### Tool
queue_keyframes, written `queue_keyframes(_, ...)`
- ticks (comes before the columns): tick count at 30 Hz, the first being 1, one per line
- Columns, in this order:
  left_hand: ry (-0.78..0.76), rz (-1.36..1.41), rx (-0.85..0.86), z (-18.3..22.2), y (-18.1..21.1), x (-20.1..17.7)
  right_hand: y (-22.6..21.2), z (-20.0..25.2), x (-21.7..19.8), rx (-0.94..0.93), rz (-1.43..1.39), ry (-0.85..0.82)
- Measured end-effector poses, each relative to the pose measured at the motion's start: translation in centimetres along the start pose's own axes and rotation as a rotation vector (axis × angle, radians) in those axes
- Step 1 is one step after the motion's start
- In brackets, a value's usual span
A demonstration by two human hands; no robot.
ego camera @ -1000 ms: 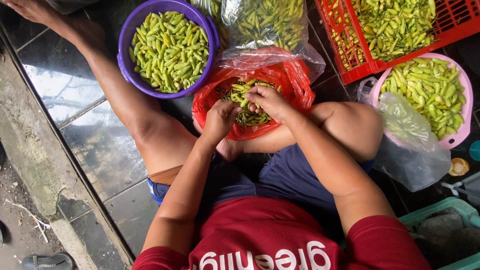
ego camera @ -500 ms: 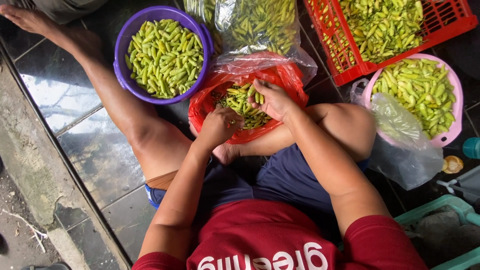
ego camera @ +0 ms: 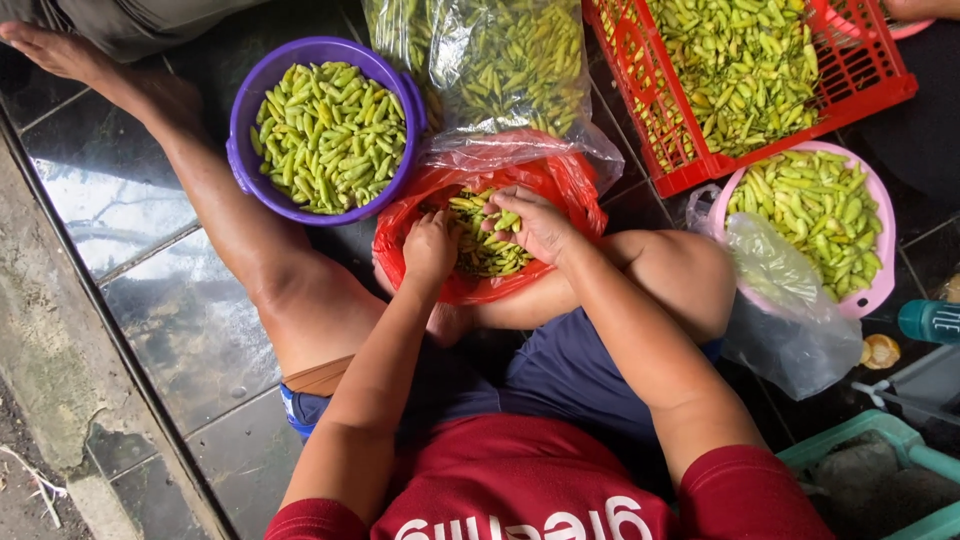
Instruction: Manually removing stems from green chilies and sorting them into containers while sitting on the floor.
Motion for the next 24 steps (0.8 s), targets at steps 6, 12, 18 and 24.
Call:
queue_keyframes(6, 0.037, 0.089, -0.027, 0.6, -0.9, 0.5, 1.2, -0.5, 0.2, 0.01, 0.169, 0.017)
queue_keyframes(12, 0.069, 0.56, 0.004, 4.2, 1.2, -2.9, 3.9, -2.3, -1.8, -0.021, 0.353, 0.011)
queue_keyframes(18, 0.048, 0.952, 0.126, 5.1, 2.8, -2.6, 3.8, -1.8, -0.7, -0.031, 0.437, -0.015)
queue_keyframes(24, 0.02, 0.835, 0.088, 4.5, 1.0, 0.0, 3.3, -1.0, -0.2, -0.042, 0.387, -0.004)
Point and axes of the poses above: each hand's wrist, its own z-axis away from the middle knuckle, its own x-axis out of the palm, y = z × x, the point moved 3 cm from there along -z, towards the middle knuckle, and after that the axes turned 8 degrees about -y, right-handed, at the moved point
